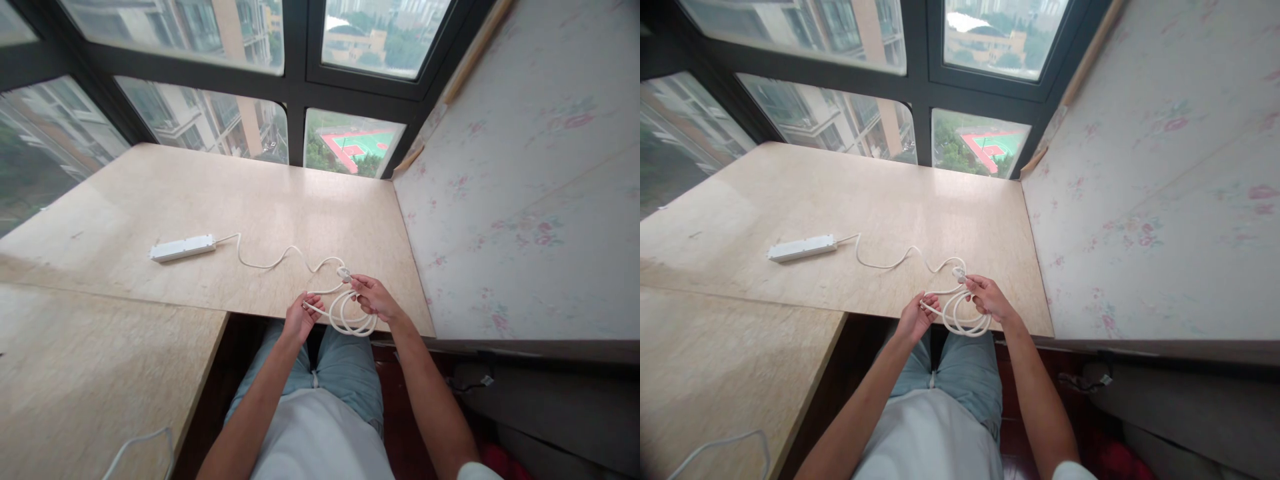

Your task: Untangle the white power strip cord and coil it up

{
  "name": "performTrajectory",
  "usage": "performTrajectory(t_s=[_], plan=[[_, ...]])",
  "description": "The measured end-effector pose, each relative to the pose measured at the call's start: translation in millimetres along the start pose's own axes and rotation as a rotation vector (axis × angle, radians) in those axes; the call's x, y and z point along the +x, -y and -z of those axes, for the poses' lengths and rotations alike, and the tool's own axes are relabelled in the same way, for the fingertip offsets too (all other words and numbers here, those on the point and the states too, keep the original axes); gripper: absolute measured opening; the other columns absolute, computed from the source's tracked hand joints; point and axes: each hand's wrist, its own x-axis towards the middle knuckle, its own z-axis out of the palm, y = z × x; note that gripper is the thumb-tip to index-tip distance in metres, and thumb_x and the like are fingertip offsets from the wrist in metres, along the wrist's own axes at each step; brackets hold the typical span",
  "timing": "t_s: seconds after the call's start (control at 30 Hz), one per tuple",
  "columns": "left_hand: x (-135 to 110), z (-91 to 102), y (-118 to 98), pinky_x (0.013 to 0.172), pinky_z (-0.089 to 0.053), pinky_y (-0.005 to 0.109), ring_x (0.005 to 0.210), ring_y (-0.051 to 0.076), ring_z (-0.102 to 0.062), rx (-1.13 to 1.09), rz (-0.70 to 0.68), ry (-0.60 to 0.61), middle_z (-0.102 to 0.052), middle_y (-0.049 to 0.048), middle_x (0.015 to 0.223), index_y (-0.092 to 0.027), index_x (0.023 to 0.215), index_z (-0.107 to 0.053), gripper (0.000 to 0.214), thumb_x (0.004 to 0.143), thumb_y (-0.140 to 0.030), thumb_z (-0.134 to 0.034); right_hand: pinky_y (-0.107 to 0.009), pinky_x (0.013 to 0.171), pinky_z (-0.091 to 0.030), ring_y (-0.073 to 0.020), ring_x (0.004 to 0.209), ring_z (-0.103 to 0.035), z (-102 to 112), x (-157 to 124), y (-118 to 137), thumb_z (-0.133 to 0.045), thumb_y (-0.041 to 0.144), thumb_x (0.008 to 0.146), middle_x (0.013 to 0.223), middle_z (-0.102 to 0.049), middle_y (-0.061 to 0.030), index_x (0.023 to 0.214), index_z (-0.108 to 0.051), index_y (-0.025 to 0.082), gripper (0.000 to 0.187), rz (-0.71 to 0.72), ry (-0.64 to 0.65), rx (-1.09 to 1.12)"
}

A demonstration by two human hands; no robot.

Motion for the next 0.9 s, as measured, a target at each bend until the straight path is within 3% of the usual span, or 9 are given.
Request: performTrajectory(t_s=[0.1, 0.2, 0.4, 0.6, 0.77, 0.9], plan=[[0, 2.7, 2, 0.056, -0.054, 0.027, 0.052, 0.012, -0.062, 0.167, 0.029, 0.045, -0.067, 0.008, 0.075, -0.007, 0.087, -0.058, 0.007, 0.084, -0.009, -0.052, -0.013, 0.03, -0.014, 0.0014, 0.032, -0.021, 3, -6, 19, -0.068, 0.053, 0.076, 0.058, -0.056, 0.003, 0.111, -0.062, 0.014, 0.053, -0.077, 0.116, -0.043], [-2, 2.9, 5, 0.053, -0.052, 0.024, 0.05, 0.01, -0.059, 0.255, -0.002, 0.137, -0.067, 0.0073, 0.078, -0.007, 0.095, -0.059, 0.015, 0.08, -0.005, -0.055, -0.013, 0.03, -0.013, 0.0016, 0.032, -0.023, 5, -8, 36, -0.067, 0.052, 0.078, 0.06, -0.057, 0.0016, 0.112, -0.063, 0.013, 0.053, -0.127, 0.199, -0.104], [-9, -1.7, 12, 0.054, -0.052, 0.026, 0.055, 0.014, -0.063, 0.44, -0.198, 0.313, -0.069, 0.0111, 0.094, -0.012, 0.111, -0.06, 0.045, 0.072, -0.03, -0.073, -0.015, 0.029, -0.015, -0.0004, 0.032, -0.027, 5, -1, 41, -0.063, 0.049, 0.081, 0.061, -0.061, 0.0006, 0.115, -0.065, 0.011, 0.051, -0.04, 0.249, -0.351], [-9, -7.4, 16, 0.058, -0.05, 0.027, 0.063, 0.018, -0.066, 0.39, -0.078, 0.437, -0.069, 0.0131, 0.09, -0.012, 0.102, -0.064, 0.037, 0.074, -0.034, -0.072, -0.015, 0.032, -0.019, -0.002, 0.036, -0.031, -3, 4, 35, -0.061, 0.047, 0.083, 0.062, -0.062, 0.0005, 0.114, -0.068, 0.013, 0.046, 0.05, 0.344, -0.506], [-10, -13.7, 21, 0.049, -0.043, 0.022, 0.052, 0.014, -0.059, 0.296, -0.042, 0.385, -0.068, 0.0078, 0.076, -0.013, 0.096, -0.06, 0.027, 0.075, -0.027, -0.067, -0.017, 0.044, -0.037, -0.0079, 0.05, -0.052, -19, 10, 39, -0.062, 0.041, 0.083, 0.068, -0.066, -0.0025, 0.105, -0.072, 0.013, 0.038, 0.117, 0.428, -0.537], [-11, -13.4, 29, 0.045, -0.038, 0.022, 0.046, 0.01, -0.052, 0.226, 0.062, 0.34, -0.062, 0.0066, 0.066, -0.01, 0.08, -0.059, 0.03, 0.081, -0.04, -0.059, -0.021, 0.056, -0.047, -0.0126, 0.062, -0.061, -29, 24, 35, -0.059, 0.042, 0.085, 0.077, -0.07, -0.0044, 0.102, -0.073, 0.014, 0.035, 0.194, 0.476, -0.606]])
